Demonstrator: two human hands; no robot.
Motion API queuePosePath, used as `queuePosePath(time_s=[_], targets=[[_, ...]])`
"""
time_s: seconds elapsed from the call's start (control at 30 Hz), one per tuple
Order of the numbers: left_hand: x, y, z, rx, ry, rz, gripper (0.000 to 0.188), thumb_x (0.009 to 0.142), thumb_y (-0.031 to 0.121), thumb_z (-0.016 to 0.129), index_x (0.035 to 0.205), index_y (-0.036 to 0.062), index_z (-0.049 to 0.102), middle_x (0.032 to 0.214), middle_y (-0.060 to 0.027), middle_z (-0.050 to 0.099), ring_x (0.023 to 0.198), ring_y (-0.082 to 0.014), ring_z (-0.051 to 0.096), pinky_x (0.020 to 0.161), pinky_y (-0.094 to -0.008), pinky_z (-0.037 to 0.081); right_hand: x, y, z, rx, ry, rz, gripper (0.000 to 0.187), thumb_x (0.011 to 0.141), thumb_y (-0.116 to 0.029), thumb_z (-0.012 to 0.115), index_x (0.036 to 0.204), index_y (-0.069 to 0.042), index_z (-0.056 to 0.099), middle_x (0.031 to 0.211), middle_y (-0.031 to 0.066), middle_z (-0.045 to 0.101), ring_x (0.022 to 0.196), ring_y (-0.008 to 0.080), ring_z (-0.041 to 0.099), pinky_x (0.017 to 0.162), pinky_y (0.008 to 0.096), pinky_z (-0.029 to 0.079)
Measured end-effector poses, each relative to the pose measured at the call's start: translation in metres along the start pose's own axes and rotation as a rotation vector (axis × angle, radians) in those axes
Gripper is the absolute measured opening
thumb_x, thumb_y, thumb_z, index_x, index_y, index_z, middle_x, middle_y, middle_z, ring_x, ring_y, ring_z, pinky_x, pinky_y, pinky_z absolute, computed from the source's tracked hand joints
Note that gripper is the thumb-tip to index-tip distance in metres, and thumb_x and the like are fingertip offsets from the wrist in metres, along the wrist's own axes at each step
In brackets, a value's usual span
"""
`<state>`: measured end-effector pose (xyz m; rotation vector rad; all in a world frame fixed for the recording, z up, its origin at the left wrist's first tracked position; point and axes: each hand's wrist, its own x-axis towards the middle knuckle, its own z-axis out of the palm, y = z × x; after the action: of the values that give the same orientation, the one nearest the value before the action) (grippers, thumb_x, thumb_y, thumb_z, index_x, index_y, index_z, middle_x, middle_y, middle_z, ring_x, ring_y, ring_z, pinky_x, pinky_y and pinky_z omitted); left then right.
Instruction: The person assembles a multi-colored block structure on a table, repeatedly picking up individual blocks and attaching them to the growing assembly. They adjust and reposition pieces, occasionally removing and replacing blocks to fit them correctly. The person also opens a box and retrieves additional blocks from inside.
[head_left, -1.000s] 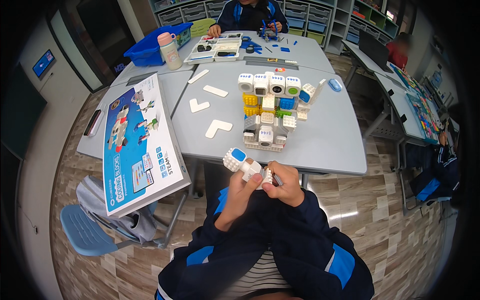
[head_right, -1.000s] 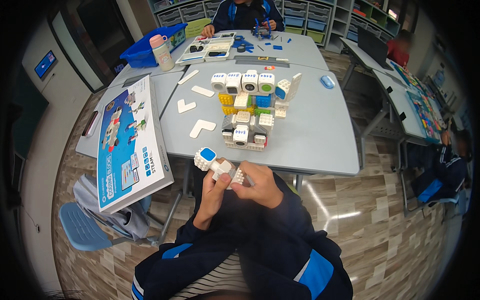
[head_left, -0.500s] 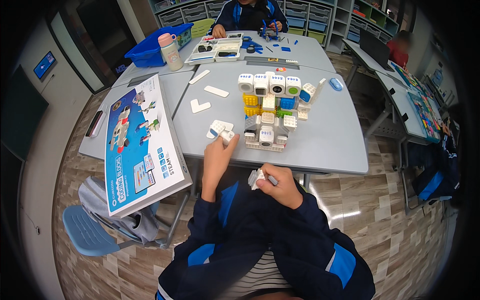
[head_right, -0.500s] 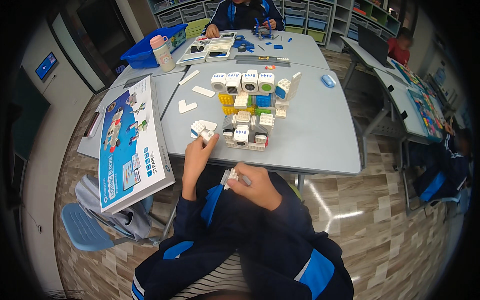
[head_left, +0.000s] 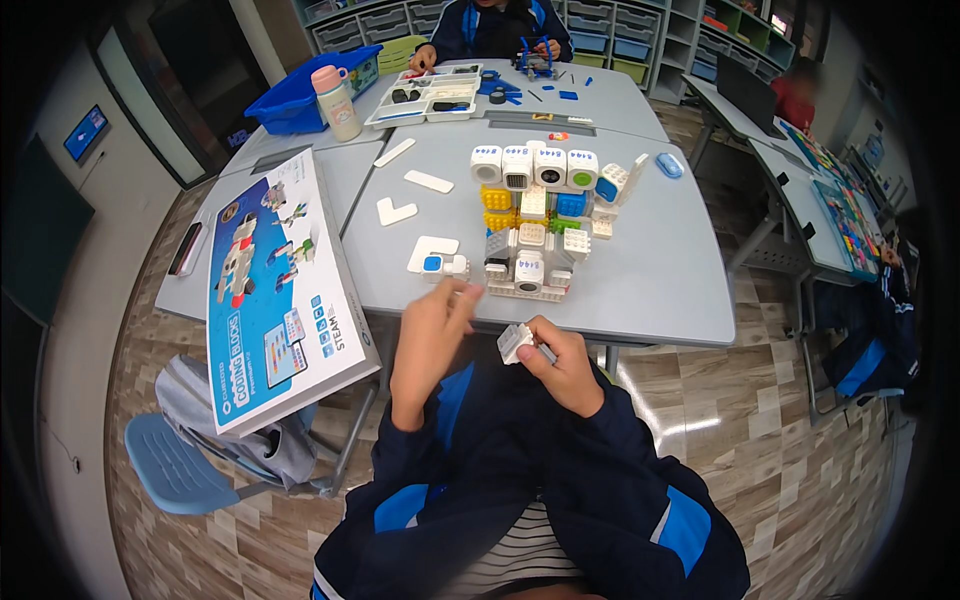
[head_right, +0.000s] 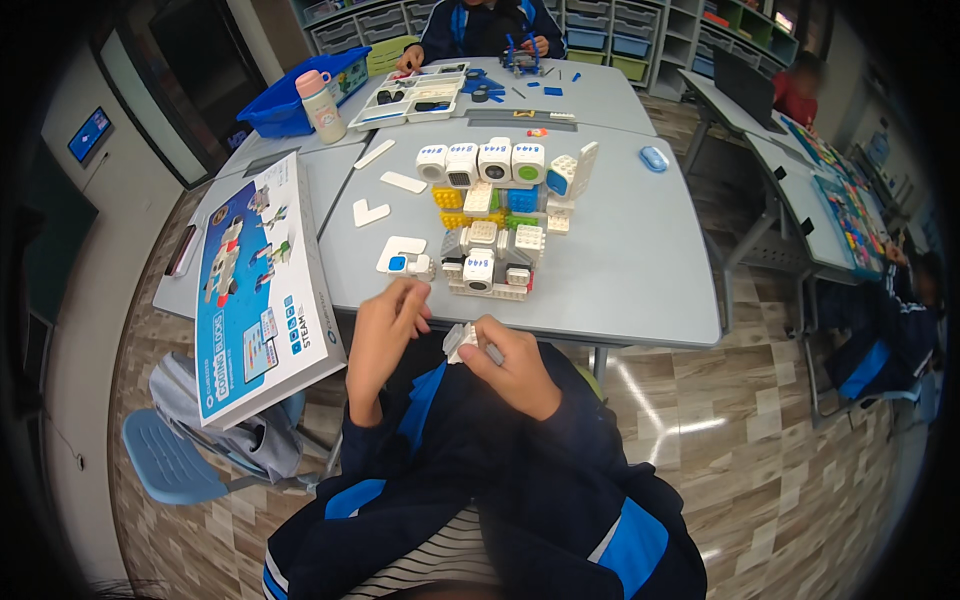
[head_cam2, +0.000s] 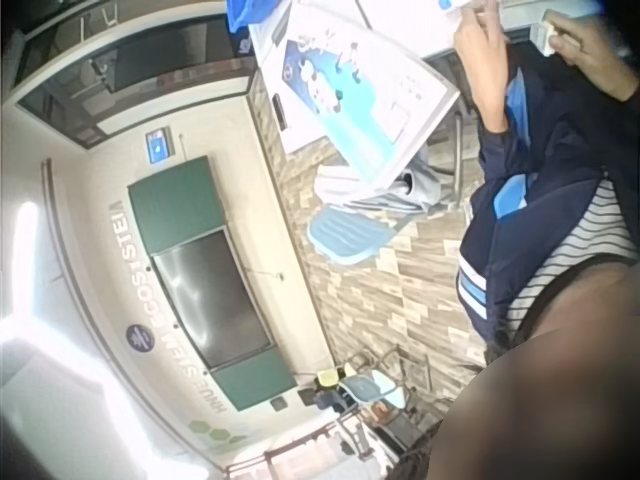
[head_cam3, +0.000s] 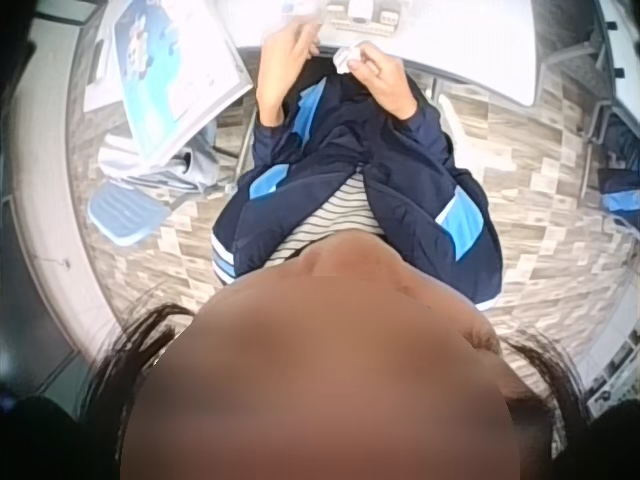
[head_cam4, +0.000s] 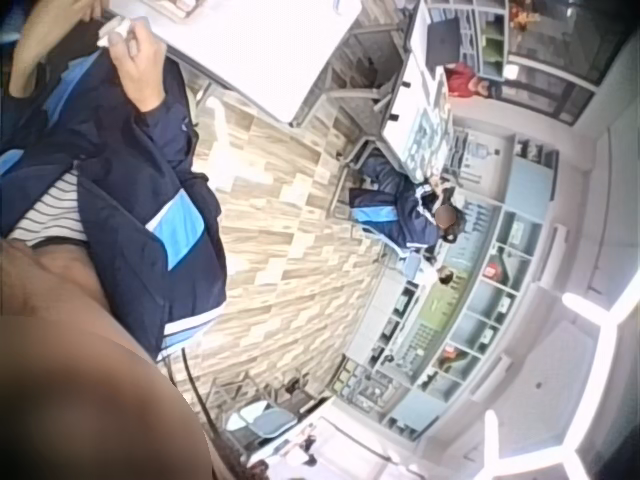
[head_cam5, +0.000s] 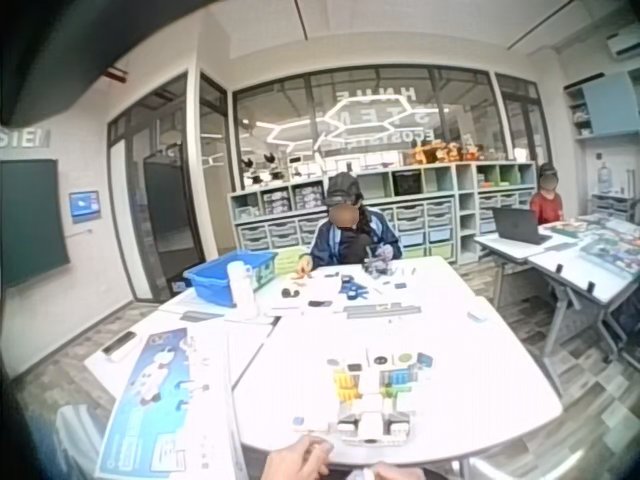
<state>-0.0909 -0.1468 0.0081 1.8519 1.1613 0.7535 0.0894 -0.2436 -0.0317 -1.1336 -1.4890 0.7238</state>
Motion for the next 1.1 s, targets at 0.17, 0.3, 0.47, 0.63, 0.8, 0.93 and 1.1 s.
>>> queuePosePath(time_s=[0.17, 0.3, 0.47, 0.63, 0.8, 0.93, 1.1], targets=[[-0.040, -0.002, 0.016, -0.287, -0.325, 0.181, 0.026, 0.105, 0.026, 0.057, 0.107, 0.0006, 0.053, 0.080, -0.0086, 0.065, 0.069, -0.0160, 0.065, 0.063, -0.0298, 0.051, -0.001, -0.004, -0.009, -0.105, -0.044, -0.007, 0.027, 0.098, -0.028, 0.065, 0.094, -0.001, 0.059, 0.077, 0.0143, 0.064, 0.068, 0.0261, 0.064, 0.065, 0.0346, 0.049], [-0.040, -0.015, 0.037, -0.364, -0.431, 0.278, 0.039, 0.110, 0.038, 0.042, 0.096, 0.0023, 0.048, 0.069, -0.0079, 0.053, 0.059, -0.0168, 0.051, 0.058, -0.0338, 0.042, -0.006, 0.000, -0.019, -0.081, -0.160, -0.024, 0.028, 0.097, -0.028, 0.065, 0.093, -0.001, 0.060, 0.075, 0.0160, 0.064, 0.067, 0.0270, 0.065, 0.064, 0.0348, 0.049], [-0.047, -0.036, 0.064, -0.366, -0.333, 0.296, 0.052, 0.110, 0.045, 0.034, 0.086, 0.0018, 0.051, 0.063, -0.0039, 0.047, 0.055, -0.0153, 0.045, 0.052, -0.0324, 0.036, -0.018, 0.019, -0.022, -0.034, -0.226, 0.047, 0.033, 0.097, -0.031, 0.065, 0.088, 0.000, 0.060, 0.069, 0.0144, 0.061, 0.061, 0.0209, 0.061, 0.060, 0.0322, 0.048], [-0.052, -0.053, 0.087, -0.897, -0.364, 0.051, 0.055, 0.110, 0.047, 0.032, 0.078, 0.0066, 0.049, 0.060, 0.0013, 0.039, 0.051, -0.0090, 0.036, 0.048, -0.0256, 0.029, -0.029, 0.032, -0.021, 0.308, -0.230, 0.229, 0.056, 0.097, -0.057, 0.059, 0.085, -0.002, 0.058, 0.070, 0.0019, 0.058, 0.062, 0.0097, 0.053, 0.056, 0.0275, 0.041], [-0.026, -0.055, 0.081, -0.496, 0.017, 0.164, 0.048, 0.112, 0.037, 0.036, 0.078, 0.0051, 0.048, 0.059, 0.0005, 0.044, 0.051, -0.0076, 0.040, 0.047, -0.0267, 0.032, -0.025, 0.038, -0.011, 0.240, -0.106, 0.056, 0.052, 0.099, -0.053, 0.058, 0.086, -0.003, 0.060, 0.065, -0.0006, 0.053, 0.060, 0.0067, 0.048, 0.055, 0.0244, 0.039], [0.019, -0.060, 0.045, 0.386, 0.446, 0.398, 0.027, 0.104, 0.018, 0.054, 0.083, 0.0009, 0.054, 0.069, -0.0163, 0.057, 0.059, -0.0341, 0.055, 0.056, -0.0451, 0.044, -0.019, 0.040, -0.012, 0.329, -0.102, 0.169, 0.044, 0.104, -0.041, 0.057, 0.089, 0.000, 0.060, 0.068, -0.0013, 0.052, 0.060, 0.0061, 0.044, 0.055, 0.0236, 0.036], [0.055, -0.069, 0.037, 0.602, 0.530, 0.465, 0.021, 0.096, 0.018, 0.067, 0.089, 0.0006, 0.058, 0.083, -0.0166, 0.059, 0.082, -0.0346, 0.057, 0.068, -0.0472, 0.048, -0.016, 0.034, -0.012, 0.197, -0.052, 0.195, 0.031, 0.105, -0.027, 0.057, 0.096, 0.002, 0.061, 0.068, -0.0024, 0.047, 0.059, 0.0053, 0.040, 0.054, 0.0234, 0.033]])
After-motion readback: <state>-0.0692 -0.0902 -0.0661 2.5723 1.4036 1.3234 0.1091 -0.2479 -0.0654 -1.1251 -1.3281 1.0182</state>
